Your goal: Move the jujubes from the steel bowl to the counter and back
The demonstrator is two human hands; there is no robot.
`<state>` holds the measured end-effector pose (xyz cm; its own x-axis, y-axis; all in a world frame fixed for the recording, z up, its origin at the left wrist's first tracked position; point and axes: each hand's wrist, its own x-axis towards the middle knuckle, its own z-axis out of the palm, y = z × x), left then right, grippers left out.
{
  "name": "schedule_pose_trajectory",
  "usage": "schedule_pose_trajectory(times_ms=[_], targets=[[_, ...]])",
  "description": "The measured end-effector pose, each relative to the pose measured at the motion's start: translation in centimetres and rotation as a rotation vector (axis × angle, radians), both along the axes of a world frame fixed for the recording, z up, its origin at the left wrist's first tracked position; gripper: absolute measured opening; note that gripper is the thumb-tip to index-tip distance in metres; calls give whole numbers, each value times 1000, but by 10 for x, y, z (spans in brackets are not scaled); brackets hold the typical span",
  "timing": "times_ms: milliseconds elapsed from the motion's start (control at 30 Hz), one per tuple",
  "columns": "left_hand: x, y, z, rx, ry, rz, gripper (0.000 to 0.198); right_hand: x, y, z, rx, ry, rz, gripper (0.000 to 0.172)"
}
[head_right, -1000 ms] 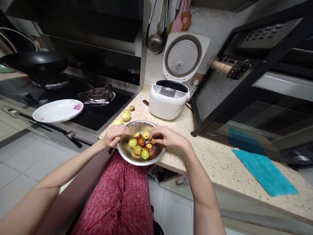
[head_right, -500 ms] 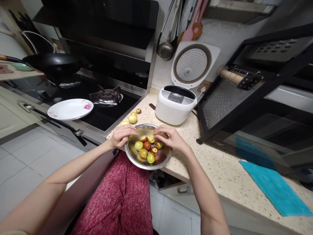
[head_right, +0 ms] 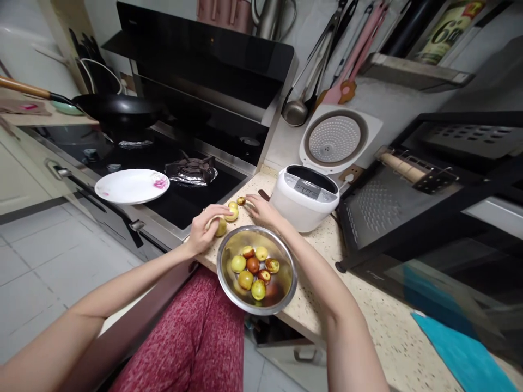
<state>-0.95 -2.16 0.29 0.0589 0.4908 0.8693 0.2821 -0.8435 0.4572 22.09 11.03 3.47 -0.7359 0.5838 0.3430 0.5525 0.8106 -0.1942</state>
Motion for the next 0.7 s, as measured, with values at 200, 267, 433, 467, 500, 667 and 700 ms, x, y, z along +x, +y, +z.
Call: schedule_pose_trajectory(times_ms=[200, 267, 433, 467, 500, 667, 700], targets=[[-5, 8, 2, -90, -13, 74, 31, -20, 24, -11, 24, -88, 1, 46], [-4, 8, 0, -22, 30, 7, 33, -23, 26, -11, 31, -113, 6, 40], [-3, 4, -4, 298, 292, -234, 39, -29, 27, -9, 54, -177, -9, 26], [-3, 2, -4, 372, 370, -283, 39, -30, 26, -9, 59, -184, -17, 25], [-4, 2, -4, 439, 437, -324, 40, -29, 25, -8, 65, -187, -24, 25], [-5, 0, -8, 655, 488, -385, 52, -15, 9, 7, 102, -145, -63, 24], [-5, 0, -9, 674, 483, -380, 52, -9, 2, 11, 110, -102, -67, 24]])
